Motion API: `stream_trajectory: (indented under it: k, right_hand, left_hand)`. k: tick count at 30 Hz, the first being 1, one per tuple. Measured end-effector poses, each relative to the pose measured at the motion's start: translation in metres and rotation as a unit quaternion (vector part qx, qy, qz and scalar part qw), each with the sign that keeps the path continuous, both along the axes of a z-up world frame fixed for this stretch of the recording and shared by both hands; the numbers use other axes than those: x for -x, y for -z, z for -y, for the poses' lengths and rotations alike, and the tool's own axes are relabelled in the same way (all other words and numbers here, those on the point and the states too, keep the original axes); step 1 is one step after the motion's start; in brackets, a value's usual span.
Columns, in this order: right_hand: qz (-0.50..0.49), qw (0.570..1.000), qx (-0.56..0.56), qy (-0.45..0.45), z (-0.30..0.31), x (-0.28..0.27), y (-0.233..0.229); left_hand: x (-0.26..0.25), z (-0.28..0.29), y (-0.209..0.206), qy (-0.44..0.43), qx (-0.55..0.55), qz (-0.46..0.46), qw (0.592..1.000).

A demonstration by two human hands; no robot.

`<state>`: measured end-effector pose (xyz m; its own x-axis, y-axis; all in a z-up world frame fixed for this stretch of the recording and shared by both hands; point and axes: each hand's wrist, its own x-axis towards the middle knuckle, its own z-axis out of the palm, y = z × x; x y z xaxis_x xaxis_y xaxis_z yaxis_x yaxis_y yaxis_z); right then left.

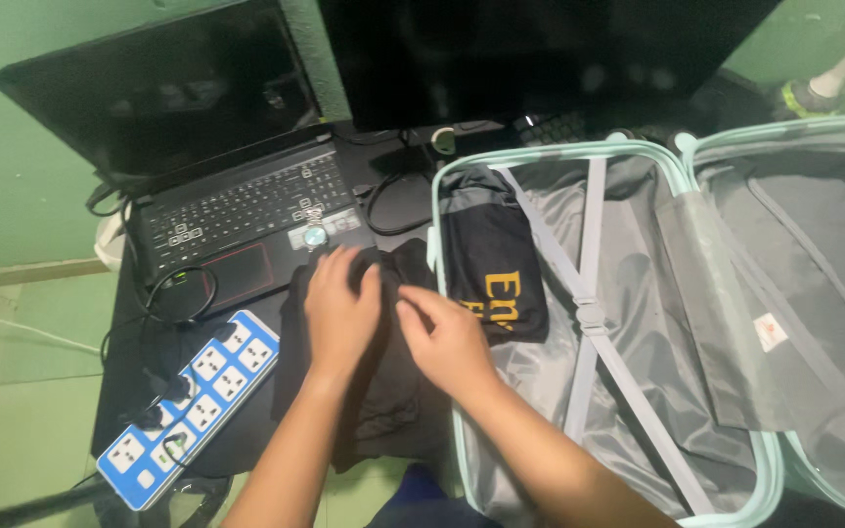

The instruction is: The person folds several pieces of clothing, including black and blue garments, and places them into a light green suitcase. The person also places a small blue bottle into the suitcase.

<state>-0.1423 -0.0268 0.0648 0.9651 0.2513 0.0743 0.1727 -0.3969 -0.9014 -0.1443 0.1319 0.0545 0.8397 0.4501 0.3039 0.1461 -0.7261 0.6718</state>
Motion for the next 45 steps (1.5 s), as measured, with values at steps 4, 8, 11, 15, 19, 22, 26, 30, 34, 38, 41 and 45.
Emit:
stream_trajectory:
  k: [4, 8, 11, 15, 19, 22, 26, 30, 34, 38, 41, 45]
  right_hand:
    - [-0.081, 0.996, 0.030, -0.037, -0.011, 0.011, 0.001]
    - [-0.035, 0.999, 0.015, -0.008, -0.019, 0.009, 0.019]
    - [-0.124, 0.992, 0.033, 0.015, -0.024, 0.003, 0.030]
    - [-0.125, 0.990, 0.068, 0.025, -0.027, -0.008, 0.034]
    - [-0.152, 0.984, 0.092, 0.013, -0.029, -0.010, 0.036]
    - [-0.187, 0.975, 0.119, -0.029, -0.024, -0.010, 0.036]
    - [-0.239, 0.968, 0.048, -0.067, -0.018, -0.010, 0.039]
    - [-0.228, 0.972, 0.046, -0.036, -0.016, -0.011, 0.040]
    - [-0.253, 0.967, 0.019, -0.017, -0.012, -0.014, 0.028]
    - [-0.342, 0.918, -0.194, 0.051, -0.002, -0.025, 0.004]
    - [-0.406, 0.844, -0.347, 0.049, 0.010, -0.033, -0.019]
    - [-0.437, 0.793, -0.421, -0.056, 0.023, -0.036, -0.048]
  left_hand:
    - [0.041, -0.031, 0.007, -0.064, 0.056, -0.059, 0.995]
    - [0.058, -0.041, 0.014, -0.073, 0.074, -0.116, 0.988]
    - [0.065, -0.037, 0.014, -0.044, 0.036, -0.127, 0.990]
    - [0.067, -0.029, 0.006, -0.022, 0.076, -0.131, 0.988]
    - [0.062, -0.027, 0.003, -0.046, 0.128, -0.136, 0.981]
    - [0.051, -0.031, 0.006, -0.089, 0.231, -0.123, 0.961]
    - [0.041, -0.041, 0.007, -0.146, 0.441, -0.143, 0.874]
    - [0.039, -0.042, -0.004, -0.037, 0.599, -0.144, 0.787]
    - [0.031, -0.035, -0.026, 0.036, 0.651, -0.074, 0.755]
    - [0.030, -0.042, -0.040, 0.085, 0.775, -0.029, 0.625]
    - [0.032, -0.046, -0.036, 0.178, 0.850, 0.004, 0.496]
    - [0.025, -0.037, -0.028, 0.166, 0.837, -0.052, 0.518]
